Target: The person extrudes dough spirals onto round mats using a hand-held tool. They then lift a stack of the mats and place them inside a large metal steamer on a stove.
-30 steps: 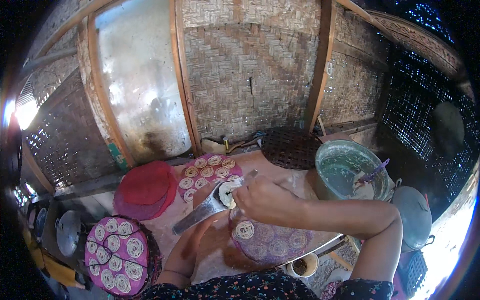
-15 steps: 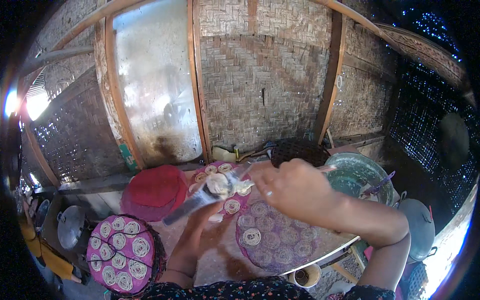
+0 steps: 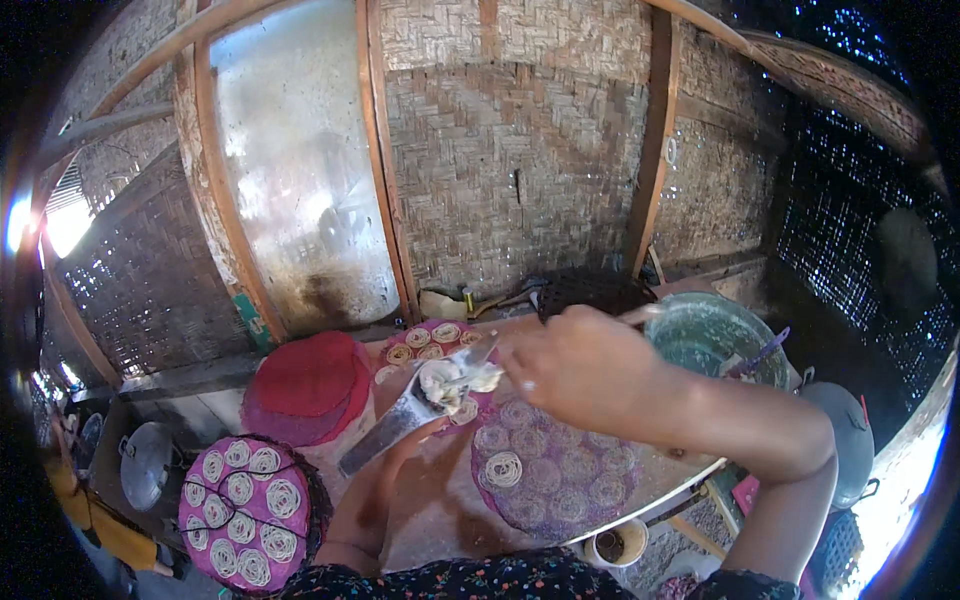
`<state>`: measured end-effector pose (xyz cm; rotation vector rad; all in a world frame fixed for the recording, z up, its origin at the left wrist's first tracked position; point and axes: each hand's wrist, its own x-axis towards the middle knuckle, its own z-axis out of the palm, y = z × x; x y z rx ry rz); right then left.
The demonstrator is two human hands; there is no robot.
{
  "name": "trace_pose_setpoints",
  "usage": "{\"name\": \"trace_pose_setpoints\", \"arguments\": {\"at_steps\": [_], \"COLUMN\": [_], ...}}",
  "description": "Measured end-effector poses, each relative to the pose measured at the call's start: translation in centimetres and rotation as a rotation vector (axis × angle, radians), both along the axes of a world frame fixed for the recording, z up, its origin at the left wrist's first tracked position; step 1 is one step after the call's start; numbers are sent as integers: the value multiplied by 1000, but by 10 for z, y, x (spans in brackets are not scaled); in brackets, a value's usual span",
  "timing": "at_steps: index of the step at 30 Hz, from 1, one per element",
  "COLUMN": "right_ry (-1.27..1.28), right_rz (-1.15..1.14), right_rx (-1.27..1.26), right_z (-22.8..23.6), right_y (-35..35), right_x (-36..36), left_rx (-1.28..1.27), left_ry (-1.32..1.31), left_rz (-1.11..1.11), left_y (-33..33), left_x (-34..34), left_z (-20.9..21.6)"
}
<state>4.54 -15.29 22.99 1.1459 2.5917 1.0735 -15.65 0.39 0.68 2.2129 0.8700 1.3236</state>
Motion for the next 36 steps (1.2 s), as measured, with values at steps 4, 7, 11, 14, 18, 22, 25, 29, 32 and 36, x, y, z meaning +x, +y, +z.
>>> {"name": "trace_pose_setpoints", "arguments": {"at_steps": [4, 7, 11, 14, 18, 22, 25, 29, 32, 36], "right_ry": [-63, -117, 187, 729, 1190, 1269, 1334, 1348, 1365, 1589], "right_rz": [64, 37, -110, -158, -152, -160, -85, -309, -439, -275], "right_rx": [-41, -3, -17, -68, -338, -407, -439, -606, -686, -881], "right_z": [-37, -52, -15, -39, -143, -188, -189, -181, -186, -205], "right_y": [23, 11, -19, -4, 27, 10, 9, 29, 18, 5], "right_x": [-15, 0, 23, 13, 5, -3, 34, 52, 41, 59], "left_rx": [15, -8, -59, -52, 21, 58, 44, 63, 71, 58], "left_ry": [-11, -15, -19, -30, -58, -76, -80, -91, -122, -191], "left_rz": [-15, -51, -19, 52, -27, -34, -45, -53, -96, -113], "left_y": [8, 6, -3, -13, 12, 38, 43, 46, 55, 69], "left_x": [8, 14, -1, -19, 17, 16, 20, 30, 45, 43], "left_z": [1, -9, -18, -11, -7, -8, -10, -9, -16, -36]}}
